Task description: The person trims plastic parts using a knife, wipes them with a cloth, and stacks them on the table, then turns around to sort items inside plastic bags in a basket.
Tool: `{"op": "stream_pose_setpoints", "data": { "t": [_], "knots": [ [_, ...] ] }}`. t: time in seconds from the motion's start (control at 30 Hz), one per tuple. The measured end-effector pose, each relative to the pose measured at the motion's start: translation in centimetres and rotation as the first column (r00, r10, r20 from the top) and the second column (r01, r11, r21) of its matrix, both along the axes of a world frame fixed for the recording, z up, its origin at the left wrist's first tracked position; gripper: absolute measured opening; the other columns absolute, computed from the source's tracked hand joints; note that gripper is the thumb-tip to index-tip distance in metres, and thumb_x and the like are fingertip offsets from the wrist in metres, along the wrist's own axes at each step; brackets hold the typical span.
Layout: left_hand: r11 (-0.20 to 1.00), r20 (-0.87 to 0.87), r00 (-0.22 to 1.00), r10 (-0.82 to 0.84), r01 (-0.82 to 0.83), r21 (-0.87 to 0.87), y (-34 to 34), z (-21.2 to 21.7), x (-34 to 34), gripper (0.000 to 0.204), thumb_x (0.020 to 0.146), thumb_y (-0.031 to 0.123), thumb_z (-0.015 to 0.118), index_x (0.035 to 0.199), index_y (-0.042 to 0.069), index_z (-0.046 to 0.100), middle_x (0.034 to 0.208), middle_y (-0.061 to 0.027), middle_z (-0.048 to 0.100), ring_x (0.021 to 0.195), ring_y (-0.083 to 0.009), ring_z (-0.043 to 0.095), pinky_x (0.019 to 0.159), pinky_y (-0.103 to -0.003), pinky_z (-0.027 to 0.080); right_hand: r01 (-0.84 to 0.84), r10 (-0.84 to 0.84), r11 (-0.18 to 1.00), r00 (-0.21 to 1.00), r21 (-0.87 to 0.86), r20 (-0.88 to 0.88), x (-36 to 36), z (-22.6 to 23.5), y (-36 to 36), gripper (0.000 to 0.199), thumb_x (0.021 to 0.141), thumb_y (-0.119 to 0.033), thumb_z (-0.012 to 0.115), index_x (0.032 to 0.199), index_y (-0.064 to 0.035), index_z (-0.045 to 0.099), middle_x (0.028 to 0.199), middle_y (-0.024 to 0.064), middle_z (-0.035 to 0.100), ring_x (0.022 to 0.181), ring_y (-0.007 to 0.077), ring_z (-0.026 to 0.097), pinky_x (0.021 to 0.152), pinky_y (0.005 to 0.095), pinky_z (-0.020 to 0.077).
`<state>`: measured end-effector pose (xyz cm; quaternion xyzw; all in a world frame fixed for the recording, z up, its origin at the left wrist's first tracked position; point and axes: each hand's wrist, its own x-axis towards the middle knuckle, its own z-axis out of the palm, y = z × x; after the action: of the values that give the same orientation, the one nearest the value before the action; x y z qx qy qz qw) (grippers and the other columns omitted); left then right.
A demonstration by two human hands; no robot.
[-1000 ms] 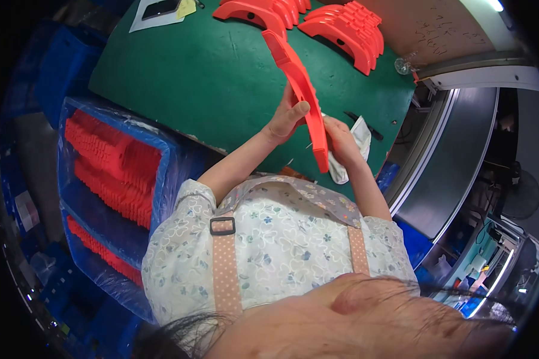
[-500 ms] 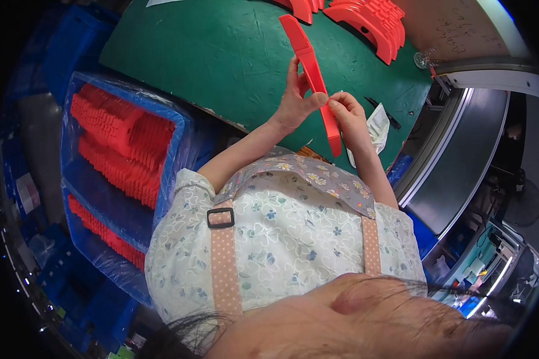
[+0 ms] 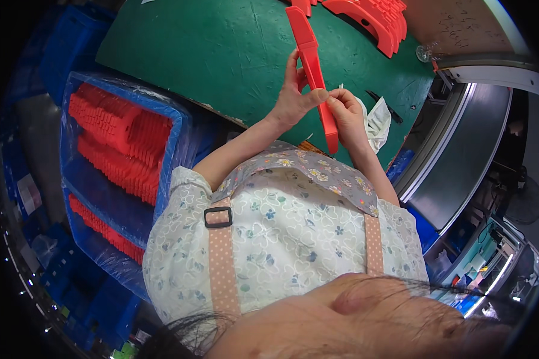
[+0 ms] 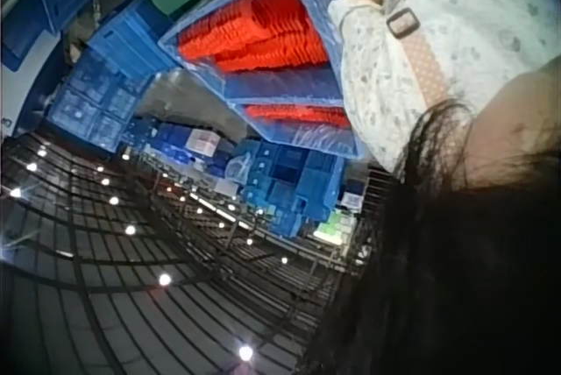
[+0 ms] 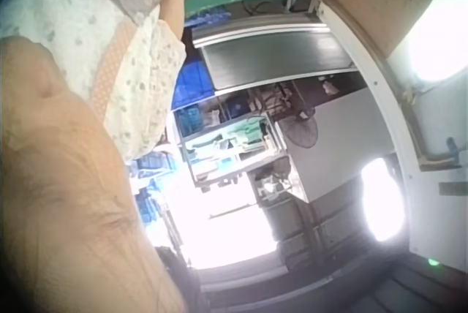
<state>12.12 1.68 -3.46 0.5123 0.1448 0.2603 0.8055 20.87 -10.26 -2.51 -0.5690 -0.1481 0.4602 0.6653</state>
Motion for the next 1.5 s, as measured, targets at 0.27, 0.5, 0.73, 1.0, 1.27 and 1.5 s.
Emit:
{"op": "stream_pose_setpoints", "data": {
  "t": [0.27, 0.5, 0.73, 1.0, 1.27, 1.5],
  "knots": [
    [0.97, -0.041, 0.993, -0.108, 0.097, -0.221, -0.2, 1.1, -0.8, 0.104, 0.064, 0.042, 0.075, 0.136, 0.018, 0.004, 0.102, -0.0035, 0.044, 0.092, -0.013, 0.047, 0.078, -0.033, 0.045, 0.252, -0.039, 0.955, 0.628, -0.156, 0.777, 11.9, -6.3, -4.3, 0.018, 0.081, -0.015, 0.056, 0.088, 0.0015, 0.059, 0.079, 0.0073, 0.062, 0.072, 0.0129, 0.056, 0.065, 0.0264, 0.0457],
    [0.96, -0.061, 0.989, -0.133, 0.114, -0.256, -0.8, 0.9, -1.0, 0.1, 0.064, 0.045, 0.074, 0.135, 0.021, 0.007, 0.1, -0.0028, 0.045, 0.092, -0.014, 0.049, 0.076, -0.035, 0.048, 0.346, 0.632, 0.554, 0.418, -0.757, 0.653, 17.5, -9.4, -7.9, 0.031, 0.077, -0.031, 0.052, 0.092, -0.0058, 0.061, 0.09, 0.0169, 0.06, 0.085, 0.0325, 0.058, 0.073, 0.0403, 0.0461],
    [0.966, -0.03, 0.993, -0.112, 0.102, -0.238, -1.4, 1.1, -1.3, 0.096, 0.065, 0.049, 0.071, 0.134, 0.023, 0.01, 0.1, -0.0025, 0.046, 0.09, -0.013, 0.05, 0.074, -0.034, 0.048, 0.262, 0.78, 0.509, 0.262, -0.82, 0.568, 16.3, -9.4, -8.0, 0.028, 0.076, -0.026, 0.05, 0.091, -0.0036, 0.057, 0.092, 0.0179, 0.059, 0.084, 0.0338, 0.057, 0.071, 0.042, 0.0455],
    [0.974, -0.025, 0.992, -0.12, 0.113, -0.194, -1.9, 1.6, -1.9, 0.091, 0.064, 0.059, 0.066, 0.126, 0.009, 0.023, 0.107, -0.0052, 0.041, 0.098, -0.0166, 0.047, 0.081, -0.034, 0.044, 0.201, 0.234, 0.882, 0.601, -0.427, 0.765, 11.3, -4.1, -7.9, 0.028, 0.086, -0.02, 0.05, 0.106, -0.0015, 0.054, 0.079, 0.0071, 0.06, 0.071, 0.0119, 0.053, 0.065, 0.0267, 0.0429],
    [0.974, 0.0, 0.988, -0.153, 0.151, -0.168, -2.0, 1.9, -2.0, 0.094, 0.063, 0.06, 0.065, 0.127, 0.008, 0.021, 0.11, -0.0066, 0.04, 0.102, -0.018, 0.047, 0.082, -0.035, 0.044, -0.19, 0.379, 0.925, 0.413, -0.329, 0.828, 5.1, 5.2, -6.5, 0.022, 0.082, -0.012, 0.055, 0.101, -0.003, 0.058, 0.081, 0.0085, 0.055, 0.073, 0.0185, 0.055, 0.063, 0.0267, 0.0429],
    [0.982, 0.0, 0.992, -0.13, 0.128, -0.139, -2.1, 2.4, -2.2, 0.094, 0.065, 0.059, 0.065, 0.128, 0.008, 0.02, 0.111, -0.0073, 0.039, 0.103, -0.0184, 0.046, 0.083, -0.035, 0.044, -0.251, 0.532, 0.836, 0.156, -0.488, 0.832, 3.1, 8.1, -6.1, 0.027, 0.076, -0.005, 0.06, 0.102, -0.0014, 0.058, 0.078, 0.0074, 0.052, 0.061, 0.0179, 0.052, 0.054, 0.0269, 0.0409]
  ]
}}
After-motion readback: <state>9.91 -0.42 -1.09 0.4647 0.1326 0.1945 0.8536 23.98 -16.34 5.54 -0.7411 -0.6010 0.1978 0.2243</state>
